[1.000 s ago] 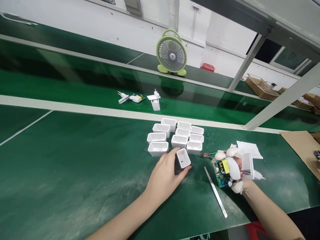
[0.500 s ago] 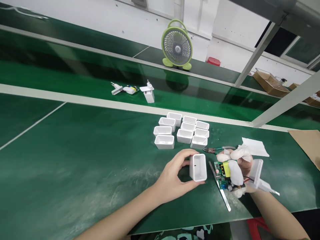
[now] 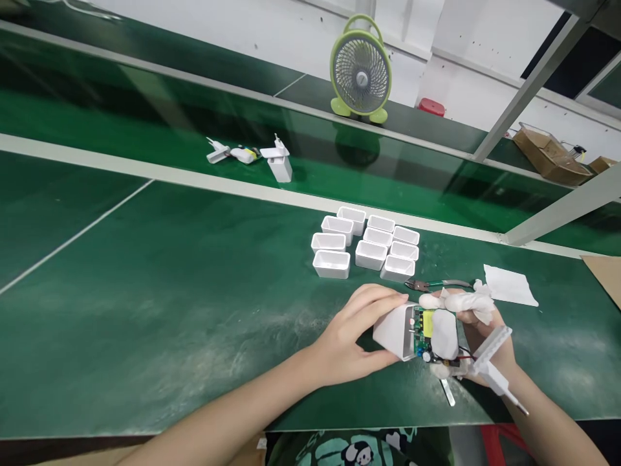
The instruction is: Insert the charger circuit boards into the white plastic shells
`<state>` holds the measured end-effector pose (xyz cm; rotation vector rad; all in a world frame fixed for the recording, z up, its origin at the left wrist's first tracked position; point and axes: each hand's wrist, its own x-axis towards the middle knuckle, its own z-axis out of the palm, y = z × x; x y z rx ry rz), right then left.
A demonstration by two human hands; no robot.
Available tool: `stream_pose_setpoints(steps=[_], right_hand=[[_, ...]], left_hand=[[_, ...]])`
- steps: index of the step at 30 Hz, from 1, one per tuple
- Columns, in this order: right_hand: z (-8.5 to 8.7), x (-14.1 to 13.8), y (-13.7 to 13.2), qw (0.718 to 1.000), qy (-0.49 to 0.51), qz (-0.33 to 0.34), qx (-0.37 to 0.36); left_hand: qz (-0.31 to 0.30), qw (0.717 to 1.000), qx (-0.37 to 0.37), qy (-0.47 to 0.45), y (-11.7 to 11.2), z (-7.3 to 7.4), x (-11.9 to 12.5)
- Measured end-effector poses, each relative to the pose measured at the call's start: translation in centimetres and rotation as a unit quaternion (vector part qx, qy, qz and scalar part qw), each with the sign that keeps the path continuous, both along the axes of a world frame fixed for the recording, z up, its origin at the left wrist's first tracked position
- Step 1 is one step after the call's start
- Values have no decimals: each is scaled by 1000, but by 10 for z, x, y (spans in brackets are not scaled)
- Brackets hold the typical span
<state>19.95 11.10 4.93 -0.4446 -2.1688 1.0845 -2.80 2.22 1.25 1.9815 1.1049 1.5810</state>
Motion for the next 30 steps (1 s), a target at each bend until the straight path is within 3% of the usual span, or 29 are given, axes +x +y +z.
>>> stream_pose_setpoints(steps=[8,21,30], right_hand=[[9,-1,-4,998,-45,2,53],[9,2,-2,997,-65,13,33],[17,-5,-3,995,-64,-10,81]], left_hand=[[2,1000,19,-6,1,1,1],[-2,1000,17,-8,4,-2,1],[9,1000,20,-8,3,-2,3]])
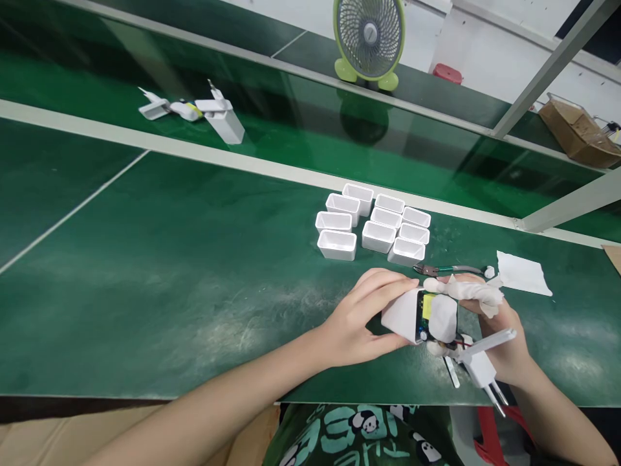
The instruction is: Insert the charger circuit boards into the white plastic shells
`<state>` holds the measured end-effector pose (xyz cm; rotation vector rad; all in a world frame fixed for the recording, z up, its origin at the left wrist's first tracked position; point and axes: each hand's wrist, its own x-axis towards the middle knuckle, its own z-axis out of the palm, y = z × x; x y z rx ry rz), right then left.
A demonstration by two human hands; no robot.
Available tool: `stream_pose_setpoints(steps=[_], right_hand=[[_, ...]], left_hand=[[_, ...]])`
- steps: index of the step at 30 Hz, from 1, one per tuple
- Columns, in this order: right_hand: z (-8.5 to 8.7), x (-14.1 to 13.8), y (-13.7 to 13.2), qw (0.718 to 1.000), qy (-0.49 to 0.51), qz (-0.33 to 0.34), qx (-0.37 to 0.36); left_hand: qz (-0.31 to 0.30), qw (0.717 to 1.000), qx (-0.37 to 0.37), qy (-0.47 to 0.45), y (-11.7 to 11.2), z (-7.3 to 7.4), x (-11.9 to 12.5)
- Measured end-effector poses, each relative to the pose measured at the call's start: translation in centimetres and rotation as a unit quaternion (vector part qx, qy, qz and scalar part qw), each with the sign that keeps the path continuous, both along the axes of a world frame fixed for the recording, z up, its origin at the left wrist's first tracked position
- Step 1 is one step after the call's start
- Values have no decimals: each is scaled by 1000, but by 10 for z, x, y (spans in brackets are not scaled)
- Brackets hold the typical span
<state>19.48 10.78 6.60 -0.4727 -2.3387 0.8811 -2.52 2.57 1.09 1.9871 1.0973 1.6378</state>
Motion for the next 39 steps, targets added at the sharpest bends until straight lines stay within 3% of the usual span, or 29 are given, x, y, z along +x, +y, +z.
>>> stream_pose_setpoints(steps=[6,13,16,19,21,23,26,32,34,39], right_hand=[[3,-3,-1,999,-24,-5,35],[4,-2,-3,983,-46,-18,176],[7,2,3,990,-83,55,102],[6,5,9,990,-83,112,-26],[-1,3,9,989,-65,127,-34],[-12,-3,8,993,-53,107,8],[-31,-12,4,993,-72,48,76],[-50,-17,2,991,-86,11,104],[-51,-16,2,990,-87,7,108],[-55,-14,4,990,-81,21,113]], left_hand=[[-3,1000,-2,-2,0,-1,1],[-22,999,-27,-20,-1,-3,1],[-111,986,-90,-87,-1,-4,1],[-261,930,-190,-173,-2,-2,-2],[-304,909,-227,-173,-2,0,-6],[-258,930,-225,-133,-1,0,-11],[-123,973,-175,-92,1,-1,-16],[1,994,-106,2,4,1,-5],[-4,997,-74,9,4,5,-6],[-107,991,-83,20,7,18,-23]])
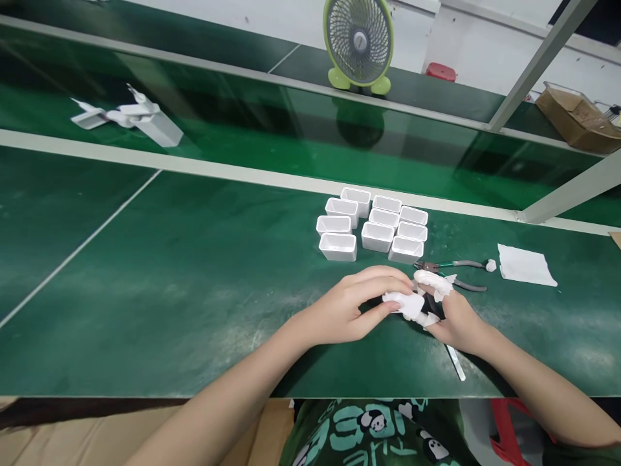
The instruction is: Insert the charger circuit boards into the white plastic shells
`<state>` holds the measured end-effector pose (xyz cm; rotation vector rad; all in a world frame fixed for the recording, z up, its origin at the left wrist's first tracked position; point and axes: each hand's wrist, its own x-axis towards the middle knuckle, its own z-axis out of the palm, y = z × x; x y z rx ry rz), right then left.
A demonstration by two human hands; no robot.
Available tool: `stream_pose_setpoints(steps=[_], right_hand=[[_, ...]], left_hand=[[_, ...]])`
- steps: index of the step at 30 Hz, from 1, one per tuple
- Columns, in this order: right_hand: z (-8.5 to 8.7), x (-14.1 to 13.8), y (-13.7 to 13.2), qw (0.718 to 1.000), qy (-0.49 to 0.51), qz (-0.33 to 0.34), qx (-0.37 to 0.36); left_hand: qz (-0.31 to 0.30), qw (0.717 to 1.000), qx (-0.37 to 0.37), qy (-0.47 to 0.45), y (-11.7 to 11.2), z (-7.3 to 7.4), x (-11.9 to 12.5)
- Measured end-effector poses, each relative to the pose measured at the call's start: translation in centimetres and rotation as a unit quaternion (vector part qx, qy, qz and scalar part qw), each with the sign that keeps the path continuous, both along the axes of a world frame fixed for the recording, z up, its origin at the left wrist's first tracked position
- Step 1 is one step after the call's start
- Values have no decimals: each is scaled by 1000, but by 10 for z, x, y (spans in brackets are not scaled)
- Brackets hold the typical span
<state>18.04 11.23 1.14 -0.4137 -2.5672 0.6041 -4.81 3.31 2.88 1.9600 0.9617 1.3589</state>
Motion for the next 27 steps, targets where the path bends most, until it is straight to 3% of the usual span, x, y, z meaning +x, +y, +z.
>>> stream_pose_setpoints(steps=[6,15,20,24,27], right_hand=[[1,-3,1,999,15,24,-40],[-3,2,2,996,-22,87,16],[-1,2,3,995,-19,98,4],[0,0,2,997,5,77,-27],[0,-2,1,998,47,21,-39]], left_hand=[[-35,997,-46,53,2,5,-10],[-24,999,-25,15,3,-14,3],[-38,999,4,-2,6,-21,5],[-36,999,28,-19,6,-18,5],[-24,999,34,-12,5,-16,6]])
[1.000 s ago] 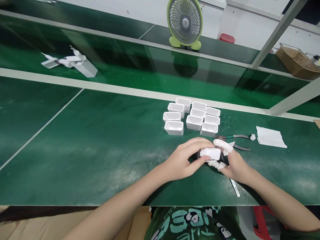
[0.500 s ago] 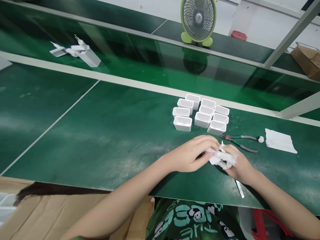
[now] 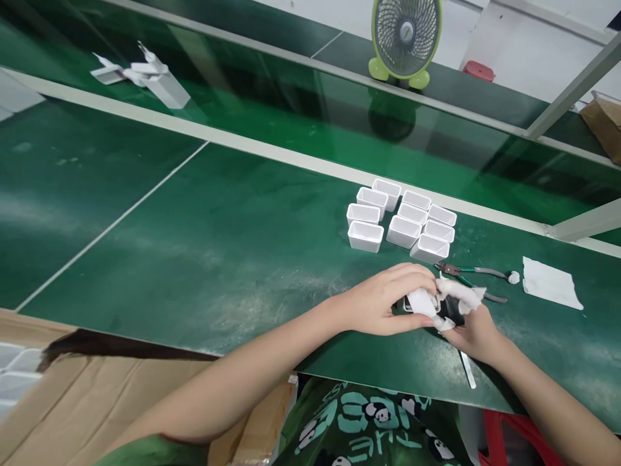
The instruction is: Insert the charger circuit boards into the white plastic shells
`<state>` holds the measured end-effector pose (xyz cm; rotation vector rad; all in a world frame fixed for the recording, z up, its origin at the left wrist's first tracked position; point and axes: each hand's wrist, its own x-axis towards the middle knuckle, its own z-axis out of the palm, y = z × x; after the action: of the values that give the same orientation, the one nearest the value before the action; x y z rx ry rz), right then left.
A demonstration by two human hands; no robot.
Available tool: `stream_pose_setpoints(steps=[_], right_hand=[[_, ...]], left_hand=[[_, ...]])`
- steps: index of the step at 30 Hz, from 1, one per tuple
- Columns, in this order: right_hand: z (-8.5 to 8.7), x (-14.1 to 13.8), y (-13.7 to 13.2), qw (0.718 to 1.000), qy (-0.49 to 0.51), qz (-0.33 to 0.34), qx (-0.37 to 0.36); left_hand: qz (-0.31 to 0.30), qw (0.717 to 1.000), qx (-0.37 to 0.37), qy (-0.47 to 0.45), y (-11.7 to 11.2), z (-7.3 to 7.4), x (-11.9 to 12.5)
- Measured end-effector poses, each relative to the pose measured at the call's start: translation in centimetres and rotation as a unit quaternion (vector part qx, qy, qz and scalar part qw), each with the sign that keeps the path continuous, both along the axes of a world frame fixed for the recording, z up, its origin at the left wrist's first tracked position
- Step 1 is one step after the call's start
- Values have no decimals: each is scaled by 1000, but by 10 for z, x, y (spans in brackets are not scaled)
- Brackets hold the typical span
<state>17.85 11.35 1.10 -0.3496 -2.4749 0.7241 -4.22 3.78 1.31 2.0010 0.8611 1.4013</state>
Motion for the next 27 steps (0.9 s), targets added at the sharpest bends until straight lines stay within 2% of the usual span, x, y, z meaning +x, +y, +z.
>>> stream_pose_setpoints(steps=[3,6,12,17,19,21,24,27], right_hand=[[0,-1,1,1000,22,-15,-6],[1,-1,3,999,32,31,-13],[3,-2,4,997,-11,57,45],[2,-3,8,993,-7,93,68],[4,-1,9,992,-2,106,73],[8,2,8,991,-2,110,80],[14,6,4,993,14,72,90],[13,5,0,995,12,56,84]], left_hand=[[-4,1000,9,9,-2,0,1],[2,1000,-3,21,-3,-2,2],[-17,999,-25,33,-3,-4,3],[6,998,-39,57,-3,-6,1],[10,999,-23,30,-2,-7,1],[27,999,3,-35,-1,-8,0],[70,988,18,-138,1,-10,-1],[92,979,19,-183,2,-12,-2]])
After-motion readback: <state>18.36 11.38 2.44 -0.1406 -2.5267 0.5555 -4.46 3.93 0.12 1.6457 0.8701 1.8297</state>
